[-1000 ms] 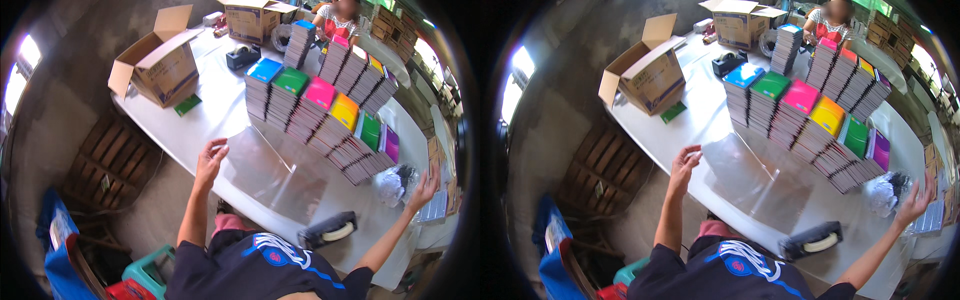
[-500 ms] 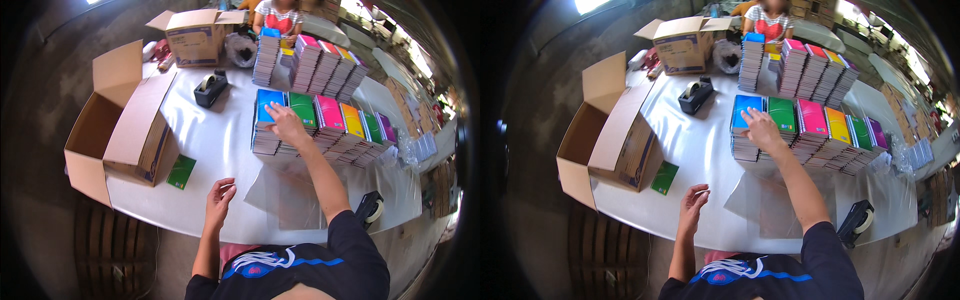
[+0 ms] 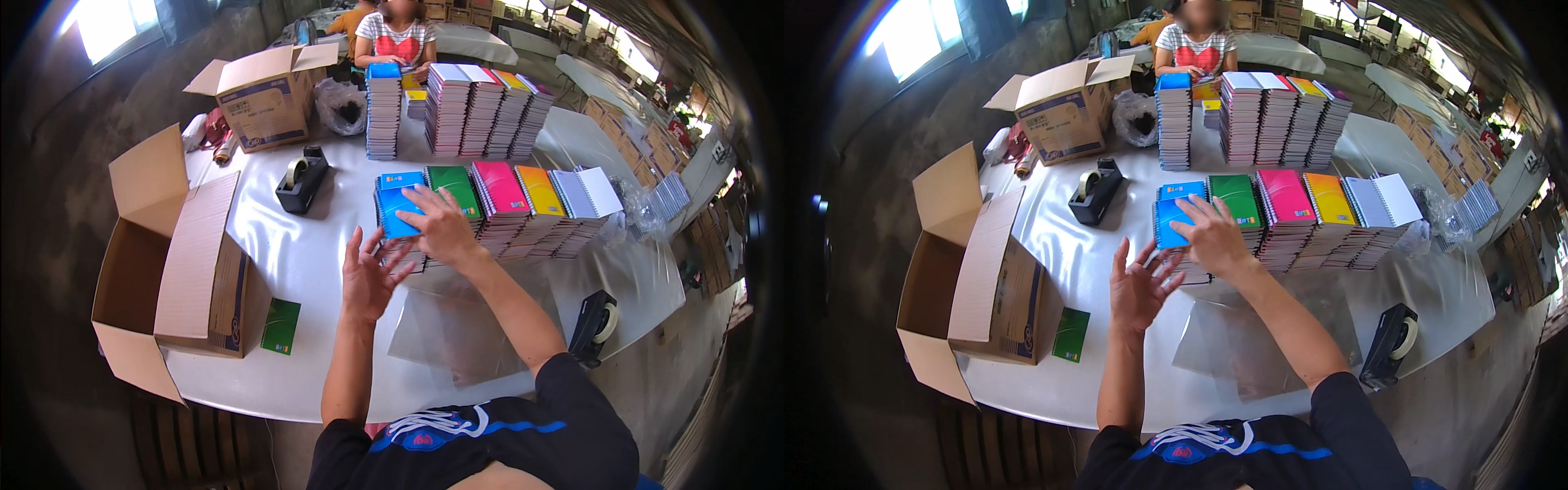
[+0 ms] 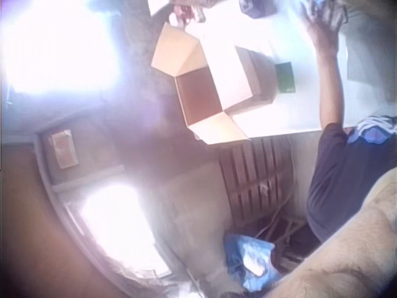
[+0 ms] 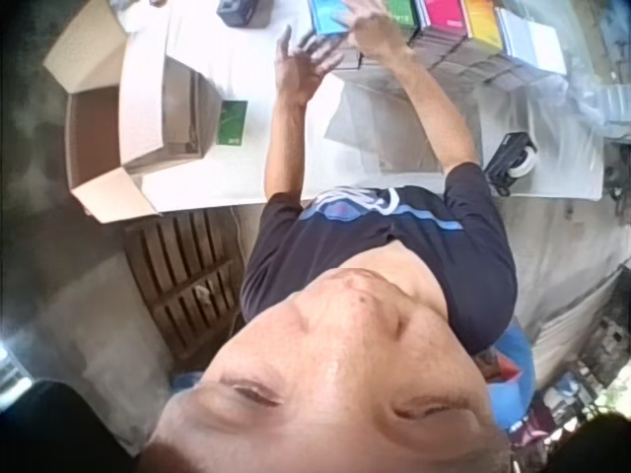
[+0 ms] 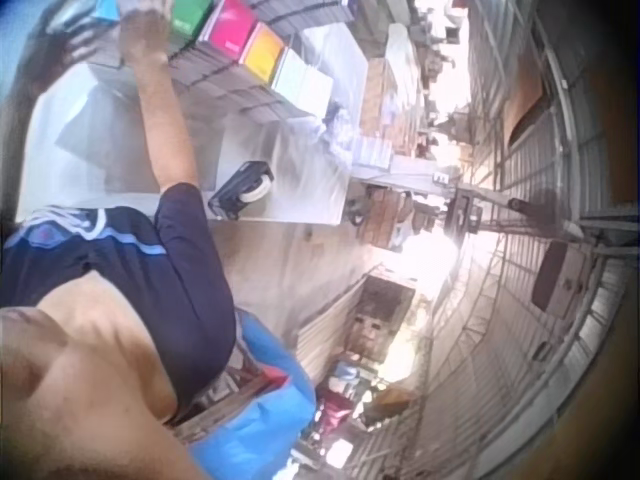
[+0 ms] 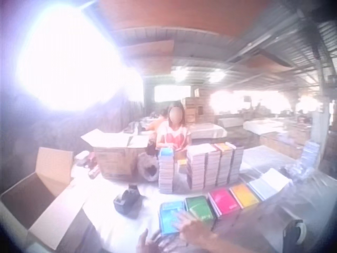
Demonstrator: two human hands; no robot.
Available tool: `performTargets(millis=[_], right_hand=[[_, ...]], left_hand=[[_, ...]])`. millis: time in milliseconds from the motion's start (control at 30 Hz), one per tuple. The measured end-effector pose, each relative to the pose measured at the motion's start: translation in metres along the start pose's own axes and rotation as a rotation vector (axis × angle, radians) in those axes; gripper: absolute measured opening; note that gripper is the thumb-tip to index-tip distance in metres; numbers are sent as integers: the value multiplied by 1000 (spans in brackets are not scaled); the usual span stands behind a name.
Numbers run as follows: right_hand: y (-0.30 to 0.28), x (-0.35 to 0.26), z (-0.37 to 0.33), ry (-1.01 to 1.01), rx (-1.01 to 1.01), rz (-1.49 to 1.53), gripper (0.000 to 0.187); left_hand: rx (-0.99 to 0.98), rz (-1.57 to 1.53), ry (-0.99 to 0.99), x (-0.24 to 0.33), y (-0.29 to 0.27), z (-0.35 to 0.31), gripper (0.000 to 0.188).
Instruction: The person selects several spiral-bound notebooks from various stacks on a table and places them into a clear plastic bag. The person then seals the bag using adhesive tape from a dispenser.
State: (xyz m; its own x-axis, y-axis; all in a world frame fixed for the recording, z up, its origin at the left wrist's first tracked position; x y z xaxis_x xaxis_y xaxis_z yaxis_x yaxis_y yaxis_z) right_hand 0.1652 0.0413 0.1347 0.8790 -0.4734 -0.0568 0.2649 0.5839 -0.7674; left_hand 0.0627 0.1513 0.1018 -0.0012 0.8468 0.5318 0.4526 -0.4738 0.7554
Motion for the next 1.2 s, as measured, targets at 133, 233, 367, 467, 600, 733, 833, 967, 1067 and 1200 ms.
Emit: performTargets(millis=[133,233,367,467,600,733,833,967,1067,1200], right_hand=[[17,13,0,81,-28,-7,59],[34,25,-2,-21,-121,-25,63],[19,32,21,106,-377,220,56],[10,49,36,197,-418,407,41],[-6,50,43,178,-181,367,41],[-38,2,22,-20,69,63,56],[-62,-27,5,-57,-305,243,85],[-69,40,0,55,-305,256,114],[-29,92,-28,139,-397,-10,91],[-17,111,-26,150,-469,80,71]], left_hand=[[168,432,392,11,-8,24,59],[208,444,438,7,-13,32,50],[152,420,464,7,-18,35,49],[67,260,396,7,-14,36,51],[84,133,277,8,-3,37,59],[-173,-98,-78,20,21,18,64],[-138,-31,-29,18,4,12,55],[-74,61,-10,7,-23,5,44],[-98,-118,-104,3,-18,0,42],[-21,-103,-84,0,-25,-9,44]])
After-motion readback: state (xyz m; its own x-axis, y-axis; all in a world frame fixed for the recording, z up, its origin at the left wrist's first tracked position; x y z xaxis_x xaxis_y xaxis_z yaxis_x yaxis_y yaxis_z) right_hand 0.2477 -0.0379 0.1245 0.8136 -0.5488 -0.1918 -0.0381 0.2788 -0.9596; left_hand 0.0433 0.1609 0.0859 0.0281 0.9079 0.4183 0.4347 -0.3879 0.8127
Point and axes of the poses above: each hand's wrist, its own z-axis towards the middle knuckle, its own y-axis out of the palm, x = y × z, the point moved 3 cm from there along z, towards the middle knuckle, and after that the axes turned 11 degrees about x, right-handed, at the moved point
